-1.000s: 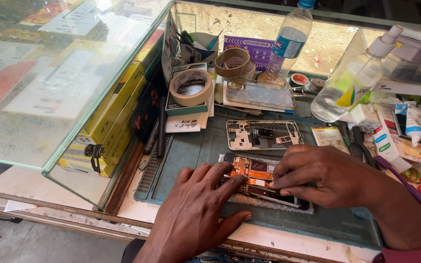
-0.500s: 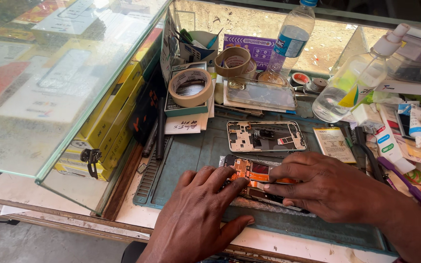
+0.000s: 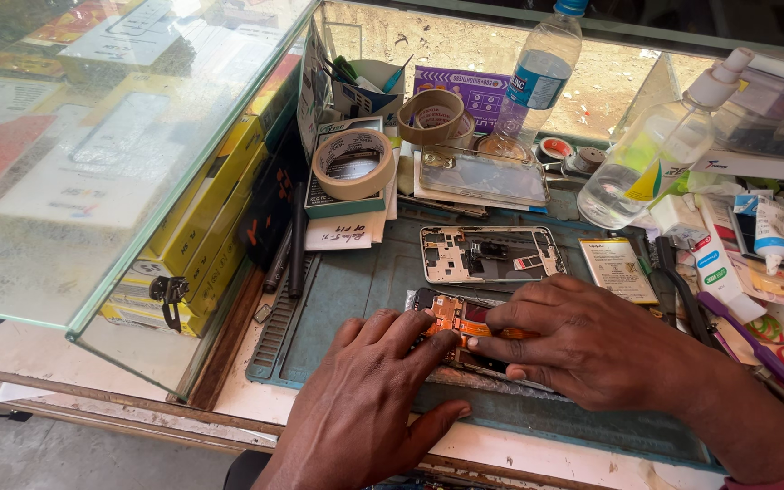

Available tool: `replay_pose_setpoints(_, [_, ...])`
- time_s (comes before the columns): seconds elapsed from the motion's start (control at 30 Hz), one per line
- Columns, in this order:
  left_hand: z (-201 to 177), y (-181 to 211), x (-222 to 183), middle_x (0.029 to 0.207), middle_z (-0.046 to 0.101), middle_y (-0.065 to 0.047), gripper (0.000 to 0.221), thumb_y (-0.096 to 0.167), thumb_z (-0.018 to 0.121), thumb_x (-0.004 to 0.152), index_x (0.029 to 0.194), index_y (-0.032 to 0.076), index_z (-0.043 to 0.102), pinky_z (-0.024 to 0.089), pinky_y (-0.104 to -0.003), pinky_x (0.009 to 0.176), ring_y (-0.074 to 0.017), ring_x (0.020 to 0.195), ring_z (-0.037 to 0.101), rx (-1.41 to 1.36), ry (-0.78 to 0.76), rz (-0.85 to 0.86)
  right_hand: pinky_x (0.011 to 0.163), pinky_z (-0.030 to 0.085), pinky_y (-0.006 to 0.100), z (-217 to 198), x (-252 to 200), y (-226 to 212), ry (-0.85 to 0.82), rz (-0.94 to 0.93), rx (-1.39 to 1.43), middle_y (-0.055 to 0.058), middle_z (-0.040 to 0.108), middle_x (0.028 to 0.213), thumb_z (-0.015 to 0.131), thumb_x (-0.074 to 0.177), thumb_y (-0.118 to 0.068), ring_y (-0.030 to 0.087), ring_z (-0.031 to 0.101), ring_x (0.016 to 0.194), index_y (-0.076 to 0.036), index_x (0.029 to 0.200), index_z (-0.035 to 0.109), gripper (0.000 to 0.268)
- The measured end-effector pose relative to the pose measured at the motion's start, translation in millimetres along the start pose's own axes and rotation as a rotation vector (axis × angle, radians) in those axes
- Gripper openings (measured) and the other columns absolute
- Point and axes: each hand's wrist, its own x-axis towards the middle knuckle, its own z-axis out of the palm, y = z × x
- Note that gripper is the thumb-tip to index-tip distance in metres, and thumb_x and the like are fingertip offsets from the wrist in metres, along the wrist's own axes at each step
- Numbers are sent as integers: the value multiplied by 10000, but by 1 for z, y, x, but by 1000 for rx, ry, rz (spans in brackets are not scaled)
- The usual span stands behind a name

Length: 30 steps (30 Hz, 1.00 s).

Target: The person applies adhesive from a tube along the edges of a smartphone back cover. They then pick up the phone's internal chassis, align it with the back cover, and press the two parts together. Finally, the person places a battery into the assembled phone frame.

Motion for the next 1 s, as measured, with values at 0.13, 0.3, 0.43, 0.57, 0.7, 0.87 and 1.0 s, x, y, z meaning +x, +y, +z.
replay_pose_setpoints(0.13, [0,0,-1,1307,586,-156,608,484,695,919,1340,51,625,398,-479,974,-326,1155,530,-25,-7,-12,919,446,464,1,3,0,34,-26,-32,55,643,1244,712,861,-239,273,597,1090,-172,1329,675,474])
replay_pose_setpoints(0.3, [-1,0,-1,1298,588,-159,596,472,708,911,1322,49,631,398,-477,970,-327,1152,531,-32,8,-11,900,447,463,-1,6,-2,26,-38,-37,63,648,1252,710,854,-231,269,602,1052,-150,1307,676,462])
replay_pose_setpoints(0.43, [-1,1,-1,1287,591,-156,581,467,712,904,1301,50,637,397,-479,968,-329,1156,530,-20,33,5,884,452,461,-3,9,-3,44,-62,-52,59,654,1236,690,849,-219,267,603,1026,-140,1312,678,470])
replay_pose_setpoints(0.57, [-1,1,0,1275,587,-155,576,466,709,909,1297,47,632,399,-479,956,-330,1140,528,-16,19,1,839,459,443,-5,14,-4,2,-62,-79,43,665,1182,675,859,-240,258,603,1008,-106,1273,682,435])
replay_pose_setpoints(0.7, [-2,2,0,1262,587,-150,571,460,709,908,1297,49,634,397,-482,953,-331,1123,530,-22,21,-2,806,475,424,-10,20,-8,-39,-53,-98,28,665,1103,673,834,-217,248,600,972,-87,1261,685,446])
replay_pose_setpoints(0.87, [-2,3,0,1230,585,-148,553,461,707,910,1271,47,635,407,-475,952,-332,1124,527,7,30,2,759,495,416,-10,23,-12,-34,-47,-125,21,660,1076,687,826,-208,241,606,942,-85,1237,692,430])
replay_pose_setpoints(1.0, [-4,5,0,1220,583,-136,556,462,705,909,1287,61,629,406,-472,956,-328,1117,524,-13,0,-37,745,512,414,-12,22,-10,-9,-15,-60,29,659,1063,691,820,-191,247,613,912,-104,1262,711,451])
